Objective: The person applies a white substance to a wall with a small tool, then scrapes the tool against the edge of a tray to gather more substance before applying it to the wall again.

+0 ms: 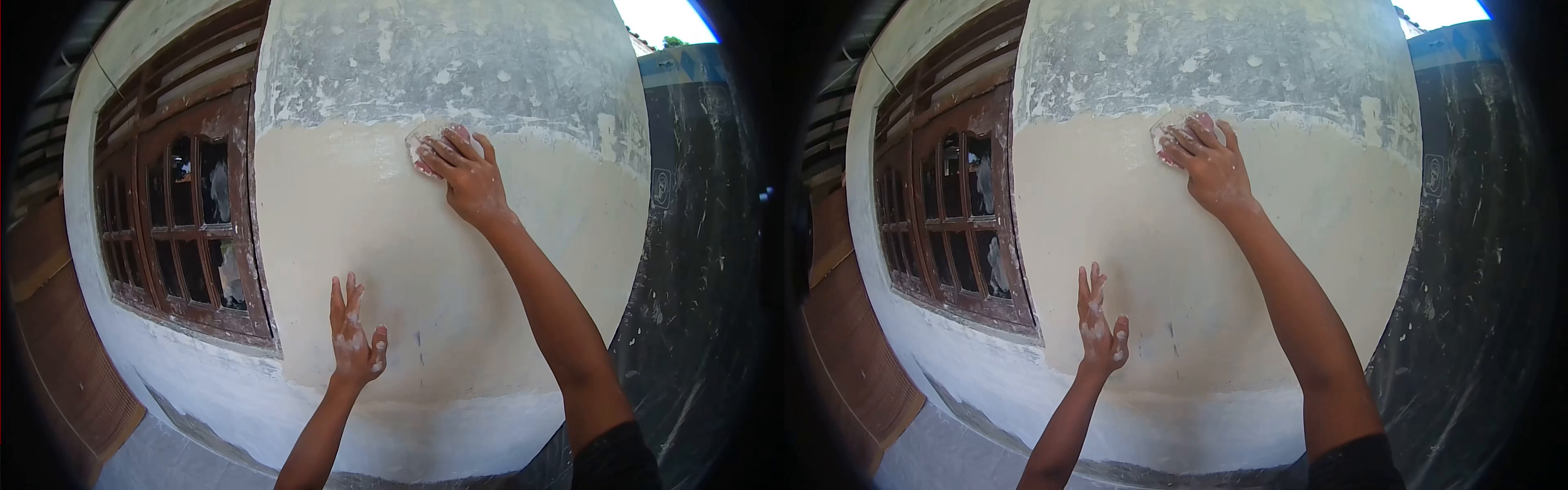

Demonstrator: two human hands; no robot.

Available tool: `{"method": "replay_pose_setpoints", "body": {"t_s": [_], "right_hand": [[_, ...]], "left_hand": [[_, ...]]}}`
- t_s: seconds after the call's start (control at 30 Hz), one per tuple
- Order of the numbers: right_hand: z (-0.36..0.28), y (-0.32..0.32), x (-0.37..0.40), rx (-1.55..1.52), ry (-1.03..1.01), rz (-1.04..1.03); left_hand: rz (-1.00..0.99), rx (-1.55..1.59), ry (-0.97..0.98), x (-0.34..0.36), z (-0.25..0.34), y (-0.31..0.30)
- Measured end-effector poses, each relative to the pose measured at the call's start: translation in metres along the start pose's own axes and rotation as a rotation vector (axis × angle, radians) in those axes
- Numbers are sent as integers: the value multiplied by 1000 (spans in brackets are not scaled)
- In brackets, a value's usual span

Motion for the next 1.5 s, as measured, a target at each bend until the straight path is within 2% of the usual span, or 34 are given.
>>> {"method": "replay_pose_setpoints", "body": {"t_s": [0.13,0.27,0.3,0.4,0.5,0.57,0.67,0.8,0.9,1.0,1.1,1.2,1.27,1.4,1.5], "right_hand": [[-60,-14,143,-199,25,-208],[-143,-77,323,-245,-20,-491],[-154,-90,344,-259,-9,-530],[-156,-111,323,-341,85,-520],[-105,-102,177,-262,144,-306],[-65,-82,85,-169,116,-46],[-16,-38,-5,-101,95,132],[-19,-2,20,-49,187,46],[-77,-10,133,-149,214,-119],[-153,-46,269,-191,216,-399],[-202,-97,337,-316,247,-524],[-184,-105,311,-449,290,-455],[-142,-108,214,-346,266,-290],[-54,-74,57,-198,171,74],[-18,-34,3,-149,144,166]], "left_hand": [[-7,-18,-1,3,0,-8],[-27,-6,16,3,0,-13],[-45,-10,11,2,-2,-13],[-23,15,25,-3,-4,-13],[-2,-5,27,-8,-2,-9],[-1,-2,24,-11,3,-7],[2,7,12,-12,5,-2],[-6,25,1,-5,2,-5],[4,30,6,1,1,-9],[-11,34,12,4,-2,-12],[-20,31,21,4,-7,-13],[-5,36,30,-1,-9,-13],[8,51,19,-2,-7,-8],[-7,70,24,-2,-3,1],[6,118,26,-4,-2,3]]}}
Point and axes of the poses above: each hand's wrist, its own x-axis away from the middle knuckle, its own y-axis out of the palm, z = x × y, the point moved 5 cm from there along -x, towards the middle knuckle
